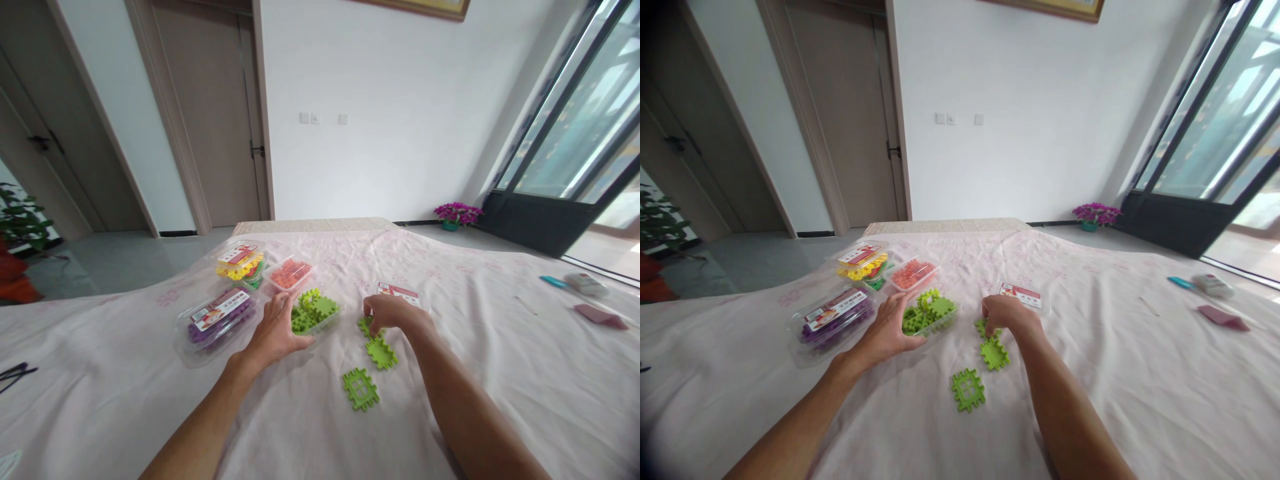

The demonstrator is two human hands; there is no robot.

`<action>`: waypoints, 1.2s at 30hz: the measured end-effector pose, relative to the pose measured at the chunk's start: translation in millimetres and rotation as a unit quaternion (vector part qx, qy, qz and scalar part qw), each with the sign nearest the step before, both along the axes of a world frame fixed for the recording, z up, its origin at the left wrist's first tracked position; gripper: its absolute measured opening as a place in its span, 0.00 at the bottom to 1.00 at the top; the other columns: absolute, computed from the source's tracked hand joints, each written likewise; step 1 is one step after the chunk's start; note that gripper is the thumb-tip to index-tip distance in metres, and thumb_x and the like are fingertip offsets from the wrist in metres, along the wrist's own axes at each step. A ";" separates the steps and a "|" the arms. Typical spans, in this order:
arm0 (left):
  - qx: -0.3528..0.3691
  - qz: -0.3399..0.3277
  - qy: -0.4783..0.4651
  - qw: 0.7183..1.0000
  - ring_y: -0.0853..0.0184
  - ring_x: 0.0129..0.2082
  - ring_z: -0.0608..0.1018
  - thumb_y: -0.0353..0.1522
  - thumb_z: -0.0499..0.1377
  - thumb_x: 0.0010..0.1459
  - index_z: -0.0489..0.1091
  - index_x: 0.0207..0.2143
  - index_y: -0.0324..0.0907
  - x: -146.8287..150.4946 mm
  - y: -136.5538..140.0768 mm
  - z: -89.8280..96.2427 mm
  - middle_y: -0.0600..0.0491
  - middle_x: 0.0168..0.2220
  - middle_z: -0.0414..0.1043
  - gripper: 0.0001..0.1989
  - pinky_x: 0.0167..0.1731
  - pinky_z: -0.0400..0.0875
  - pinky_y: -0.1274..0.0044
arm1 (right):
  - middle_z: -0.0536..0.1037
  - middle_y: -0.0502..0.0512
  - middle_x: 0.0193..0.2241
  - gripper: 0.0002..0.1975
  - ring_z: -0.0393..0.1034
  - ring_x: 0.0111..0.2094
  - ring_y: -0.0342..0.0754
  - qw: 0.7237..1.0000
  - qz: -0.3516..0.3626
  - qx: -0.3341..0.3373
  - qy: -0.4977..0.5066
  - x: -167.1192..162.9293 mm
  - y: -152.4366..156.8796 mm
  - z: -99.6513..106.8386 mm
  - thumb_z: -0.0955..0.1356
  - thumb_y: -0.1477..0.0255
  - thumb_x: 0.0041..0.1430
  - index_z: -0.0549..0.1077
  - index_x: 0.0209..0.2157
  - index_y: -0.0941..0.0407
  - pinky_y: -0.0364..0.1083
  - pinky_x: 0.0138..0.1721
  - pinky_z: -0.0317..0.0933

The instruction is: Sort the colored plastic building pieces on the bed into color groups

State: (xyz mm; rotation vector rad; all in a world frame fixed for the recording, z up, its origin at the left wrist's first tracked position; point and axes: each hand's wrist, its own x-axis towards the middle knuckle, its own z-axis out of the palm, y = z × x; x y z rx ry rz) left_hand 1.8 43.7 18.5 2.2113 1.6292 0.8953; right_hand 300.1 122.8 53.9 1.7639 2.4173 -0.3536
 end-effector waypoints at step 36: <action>0.131 -0.029 0.009 0.991 0.51 0.64 0.56 0.43 0.64 0.49 0.60 0.60 0.46 14.9 -14.5 -6.2 0.44 0.63 0.55 0.36 0.62 0.51 0.60 | 0.79 0.54 0.28 0.12 0.75 0.29 0.46 0.922 -0.039 0.023 0.385 -67.5 -22.9 30.3 0.67 0.73 0.54 0.77 0.40 0.58 0.41 0.27 0.67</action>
